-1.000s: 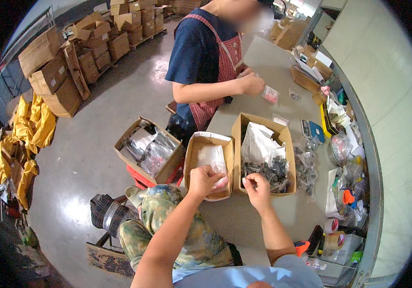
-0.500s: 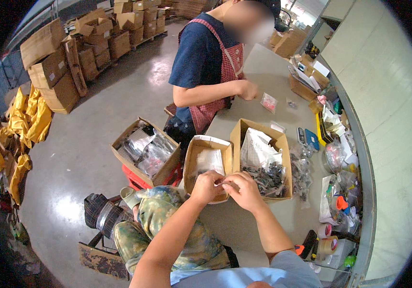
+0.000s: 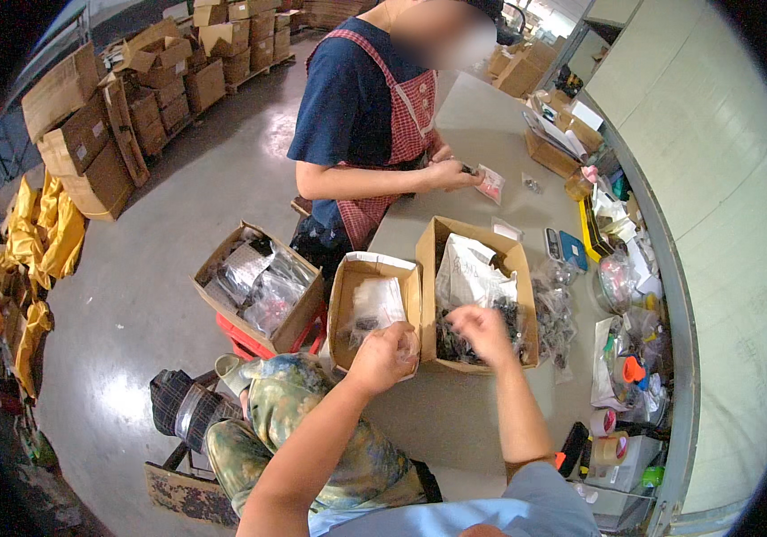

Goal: The person is putting small metal hardware components into individual plastic bags and then placing those bags into a cardboard box.

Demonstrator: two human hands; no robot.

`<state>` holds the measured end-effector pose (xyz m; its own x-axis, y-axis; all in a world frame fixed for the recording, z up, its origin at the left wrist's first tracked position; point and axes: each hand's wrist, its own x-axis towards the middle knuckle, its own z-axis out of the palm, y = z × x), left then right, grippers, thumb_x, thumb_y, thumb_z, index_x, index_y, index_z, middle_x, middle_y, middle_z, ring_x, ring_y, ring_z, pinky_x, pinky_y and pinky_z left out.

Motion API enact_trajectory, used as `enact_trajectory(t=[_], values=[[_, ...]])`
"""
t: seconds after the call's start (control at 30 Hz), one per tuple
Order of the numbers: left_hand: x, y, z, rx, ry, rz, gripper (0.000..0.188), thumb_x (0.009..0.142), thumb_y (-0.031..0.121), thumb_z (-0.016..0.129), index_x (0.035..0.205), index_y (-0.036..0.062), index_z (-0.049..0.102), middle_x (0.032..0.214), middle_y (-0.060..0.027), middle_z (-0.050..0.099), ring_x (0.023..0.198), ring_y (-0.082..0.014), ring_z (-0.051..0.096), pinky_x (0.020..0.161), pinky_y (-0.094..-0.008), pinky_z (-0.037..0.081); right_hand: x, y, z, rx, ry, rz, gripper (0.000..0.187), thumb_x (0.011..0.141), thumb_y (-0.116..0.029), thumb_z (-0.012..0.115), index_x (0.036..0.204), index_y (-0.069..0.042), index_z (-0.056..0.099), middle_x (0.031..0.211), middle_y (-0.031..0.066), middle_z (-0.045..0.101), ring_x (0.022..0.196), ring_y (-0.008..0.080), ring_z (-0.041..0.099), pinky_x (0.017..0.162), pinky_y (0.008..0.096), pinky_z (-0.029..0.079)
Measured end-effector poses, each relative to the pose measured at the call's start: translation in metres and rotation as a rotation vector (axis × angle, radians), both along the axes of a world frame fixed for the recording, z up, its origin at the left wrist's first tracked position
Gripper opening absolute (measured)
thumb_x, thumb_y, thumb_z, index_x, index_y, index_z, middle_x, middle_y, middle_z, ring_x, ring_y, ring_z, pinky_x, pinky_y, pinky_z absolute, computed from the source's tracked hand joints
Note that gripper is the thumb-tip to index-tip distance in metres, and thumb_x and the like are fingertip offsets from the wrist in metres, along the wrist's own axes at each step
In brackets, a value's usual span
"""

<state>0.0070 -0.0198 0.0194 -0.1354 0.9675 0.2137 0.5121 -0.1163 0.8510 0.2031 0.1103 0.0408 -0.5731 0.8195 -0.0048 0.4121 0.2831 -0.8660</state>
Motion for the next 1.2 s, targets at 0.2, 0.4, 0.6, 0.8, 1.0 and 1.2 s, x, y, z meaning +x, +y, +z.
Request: enact_trajectory(t=[0.2,0.4,0.6,0.8,1.0,1.2], values=[[0.0,0.009,-0.022,0.05,-0.129,-0.043,0.046,0.078,0.01,0.061,0.122,0.004,0.05,0.099,-0.0205,0.063,0.091,-0.0333,0.062,0.08,-0.0382,0.048,0.058,0.076,-0.041,0.691,-0.712,-0.226,0.029,0.075,-0.009,0.062,0.103,-0.002,0.06,0.098,0.021,0.061,0.094,0.0367,0.057,0.081,0.0427,0.045],[-0.002,0.013,-0.011,-0.084,-0.197,-0.021,0.026,0.081,0.018,0.065,0.1,0.0004,0.065,0.084,-0.0176,0.066,0.074,-0.0321,0.065,0.068,-0.0367,0.051,0.067,0.093,-0.042,0.665,-0.699,-0.158,0.013,0.079,-0.012,0.062,0.086,-0.001,0.059,0.084,0.0162,0.059,0.082,0.0363,0.056,0.072,0.044,0.044],[-0.003,0.019,-0.008,-0.178,-0.271,-0.001,0.028,0.072,0.023,0.076,0.081,-0.0008,0.066,0.074,-0.0146,0.066,0.068,-0.0227,0.066,0.065,-0.0322,0.051,0.064,0.156,-0.039,0.383,0.093,-0.683,0.027,0.092,-0.023,0.046,0.084,0.0,0.056,0.074,0.0135,0.056,0.073,0.0256,0.056,0.066,0.0366,0.044],[0.0,0.031,-0.011,-0.131,-0.294,-0.083,0.051,0.073,0.016,0.075,0.117,0.0023,0.053,0.083,-0.0094,0.066,0.077,-0.0164,0.062,0.074,-0.0307,0.05,0.031,0.212,-0.017,0.384,-0.68,-0.327,0.02,0.084,-0.014,0.052,0.091,0.002,0.062,0.09,0.0219,0.064,0.085,0.0368,0.062,0.072,0.0426,0.049],[-0.004,0.03,-0.005,-0.176,-0.327,-0.115,0.056,0.073,0.021,0.072,0.122,0.0036,0.051,0.09,-0.016,0.064,0.08,-0.0273,0.063,0.075,-0.0343,0.049,0.001,0.194,-0.032,0.049,-1.295,-0.102,0.036,0.081,-0.018,0.051,0.113,-0.003,0.057,0.12,0.0179,0.056,0.108,0.034,0.055,0.089,0.044,0.044],[-0.003,0.037,-0.013,-0.108,-0.538,-0.239,0.049,0.07,0.016,0.074,0.111,0.0033,0.049,0.098,-0.0098,0.059,0.094,-0.0186,0.056,0.085,-0.0324,0.043,0.01,0.19,-0.027,0.091,-1.323,-0.111,0.033,0.08,-0.011,0.046,0.109,-0.002,0.059,0.116,0.0203,0.057,0.105,0.0364,0.056,0.088,0.0436,0.045]])
